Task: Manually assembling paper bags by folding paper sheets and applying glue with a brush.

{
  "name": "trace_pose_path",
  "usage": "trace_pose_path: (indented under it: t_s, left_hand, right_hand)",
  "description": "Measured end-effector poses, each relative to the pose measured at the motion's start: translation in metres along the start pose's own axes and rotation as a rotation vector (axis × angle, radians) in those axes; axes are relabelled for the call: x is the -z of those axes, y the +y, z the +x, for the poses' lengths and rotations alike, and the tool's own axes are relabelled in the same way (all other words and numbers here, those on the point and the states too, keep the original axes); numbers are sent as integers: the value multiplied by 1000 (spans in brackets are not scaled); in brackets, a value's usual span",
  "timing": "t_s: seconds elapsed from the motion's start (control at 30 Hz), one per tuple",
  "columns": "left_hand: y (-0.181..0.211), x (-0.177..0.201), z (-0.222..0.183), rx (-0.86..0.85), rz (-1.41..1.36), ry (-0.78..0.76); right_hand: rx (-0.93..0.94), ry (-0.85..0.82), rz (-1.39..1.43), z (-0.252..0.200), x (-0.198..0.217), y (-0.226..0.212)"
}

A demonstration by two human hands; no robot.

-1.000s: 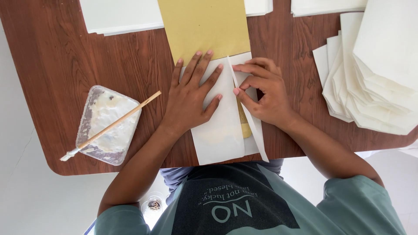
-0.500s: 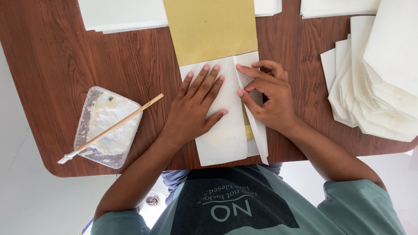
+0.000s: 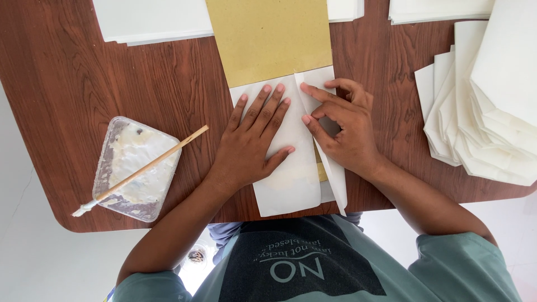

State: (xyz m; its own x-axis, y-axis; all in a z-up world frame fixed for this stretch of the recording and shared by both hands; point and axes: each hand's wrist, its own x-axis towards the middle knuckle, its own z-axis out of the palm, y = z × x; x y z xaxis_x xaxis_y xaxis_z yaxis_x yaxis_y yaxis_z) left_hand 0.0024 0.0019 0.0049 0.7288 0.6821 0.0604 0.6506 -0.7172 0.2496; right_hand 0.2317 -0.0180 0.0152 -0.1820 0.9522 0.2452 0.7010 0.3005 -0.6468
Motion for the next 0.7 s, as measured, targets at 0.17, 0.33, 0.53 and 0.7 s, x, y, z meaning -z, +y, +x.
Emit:
trace_pose_path:
  t_s: [0.17,0.33,0.53,0.7]
  left_hand:
    - [0,0,0,-3,-13,8]
    - [0,-1,-1,-1,-27,10]
    - [0,-1,-1,-8,-13,11]
    - [-1,-1,-3,-5,-17,5]
  right_hand:
    - [-1,-25,18,2,1,-3]
    - [38,-34,-23,2,-1,0]
    - [67,-30,-60,2,-2,-1]
    - [72,42,60,3,4,0]
